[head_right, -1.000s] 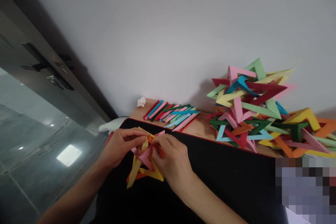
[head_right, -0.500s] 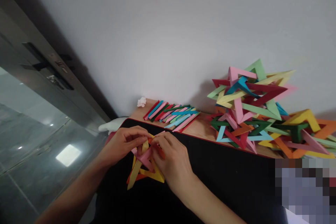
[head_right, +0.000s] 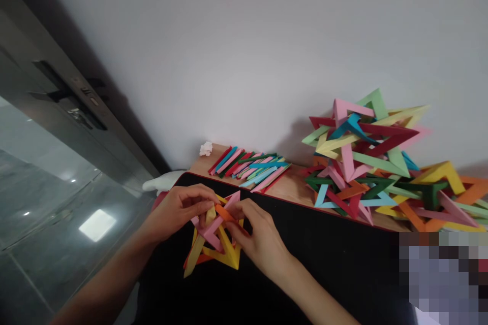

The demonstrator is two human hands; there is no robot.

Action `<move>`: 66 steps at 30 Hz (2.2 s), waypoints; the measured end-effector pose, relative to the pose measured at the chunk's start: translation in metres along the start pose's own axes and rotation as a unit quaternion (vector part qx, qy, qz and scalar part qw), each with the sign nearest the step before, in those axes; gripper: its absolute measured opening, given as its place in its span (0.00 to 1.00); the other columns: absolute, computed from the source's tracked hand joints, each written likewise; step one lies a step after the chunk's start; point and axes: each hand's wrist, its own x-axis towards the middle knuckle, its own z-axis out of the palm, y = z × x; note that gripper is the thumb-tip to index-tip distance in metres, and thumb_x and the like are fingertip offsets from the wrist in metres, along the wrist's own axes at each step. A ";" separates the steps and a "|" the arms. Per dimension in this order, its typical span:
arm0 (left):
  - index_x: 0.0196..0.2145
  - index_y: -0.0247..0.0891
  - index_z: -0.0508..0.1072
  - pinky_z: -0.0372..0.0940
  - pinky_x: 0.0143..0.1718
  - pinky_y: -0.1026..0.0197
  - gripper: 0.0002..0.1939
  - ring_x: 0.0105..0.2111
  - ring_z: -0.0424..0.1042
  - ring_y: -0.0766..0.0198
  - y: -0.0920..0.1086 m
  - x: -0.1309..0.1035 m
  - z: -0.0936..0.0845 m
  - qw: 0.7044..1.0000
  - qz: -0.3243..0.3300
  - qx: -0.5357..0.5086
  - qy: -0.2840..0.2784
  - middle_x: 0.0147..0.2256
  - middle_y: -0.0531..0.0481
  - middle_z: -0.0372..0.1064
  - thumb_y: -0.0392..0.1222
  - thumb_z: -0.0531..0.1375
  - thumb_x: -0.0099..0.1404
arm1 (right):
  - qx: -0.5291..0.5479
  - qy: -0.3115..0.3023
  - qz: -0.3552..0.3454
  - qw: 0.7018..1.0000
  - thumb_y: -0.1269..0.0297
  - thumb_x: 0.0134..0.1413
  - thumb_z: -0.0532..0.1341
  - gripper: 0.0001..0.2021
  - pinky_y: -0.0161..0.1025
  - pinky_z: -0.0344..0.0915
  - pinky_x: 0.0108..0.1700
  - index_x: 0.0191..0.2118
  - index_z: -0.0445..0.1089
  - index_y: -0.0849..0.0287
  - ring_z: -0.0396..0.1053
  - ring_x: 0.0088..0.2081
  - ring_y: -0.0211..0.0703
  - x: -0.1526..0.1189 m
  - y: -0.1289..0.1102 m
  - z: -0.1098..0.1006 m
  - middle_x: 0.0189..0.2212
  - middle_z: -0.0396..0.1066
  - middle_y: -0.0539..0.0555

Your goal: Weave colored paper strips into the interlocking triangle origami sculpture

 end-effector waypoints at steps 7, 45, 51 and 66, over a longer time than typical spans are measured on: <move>0.36 0.37 0.78 0.68 0.28 0.66 0.07 0.26 0.72 0.69 0.004 -0.014 -0.003 1.000 0.014 0.007 -0.014 0.38 0.47 0.73 0.41 0.62 0.61 | 0.128 0.082 -0.020 0.988 0.71 0.57 0.60 0.08 0.35 0.71 0.31 0.40 0.74 0.53 0.71 0.35 0.39 -0.006 -0.008 0.015 0.37 0.67 0.54; 0.30 0.32 0.78 0.69 0.22 0.67 0.08 0.21 0.73 0.69 -0.004 -0.015 0.011 0.985 -0.038 -0.166 0.013 0.31 0.49 0.75 0.33 0.69 0.50 | 0.179 0.076 0.017 0.981 0.69 0.49 0.66 0.07 0.37 0.71 0.31 0.33 0.80 0.49 0.74 0.33 0.42 0.010 -0.028 0.002 0.30 0.75 0.53; 0.30 0.32 0.78 0.67 0.21 0.69 0.09 0.19 0.71 0.71 -0.008 -0.012 0.012 0.978 -0.052 -0.201 0.022 0.25 0.51 0.75 0.31 0.69 0.49 | 0.168 0.078 0.033 0.982 0.69 0.48 0.66 0.07 0.38 0.71 0.33 0.32 0.80 0.49 0.74 0.34 0.43 0.012 -0.026 0.001 0.29 0.75 0.53; 0.32 0.31 0.77 0.66 0.21 0.70 0.12 0.19 0.70 0.70 -0.009 -0.013 0.015 0.973 -0.072 -0.215 0.027 0.23 0.50 0.75 0.30 0.69 0.48 | 0.176 0.071 0.076 0.979 0.69 0.44 0.67 0.05 0.39 0.71 0.34 0.28 0.80 0.51 0.74 0.34 0.44 0.012 -0.032 -0.002 0.28 0.76 0.54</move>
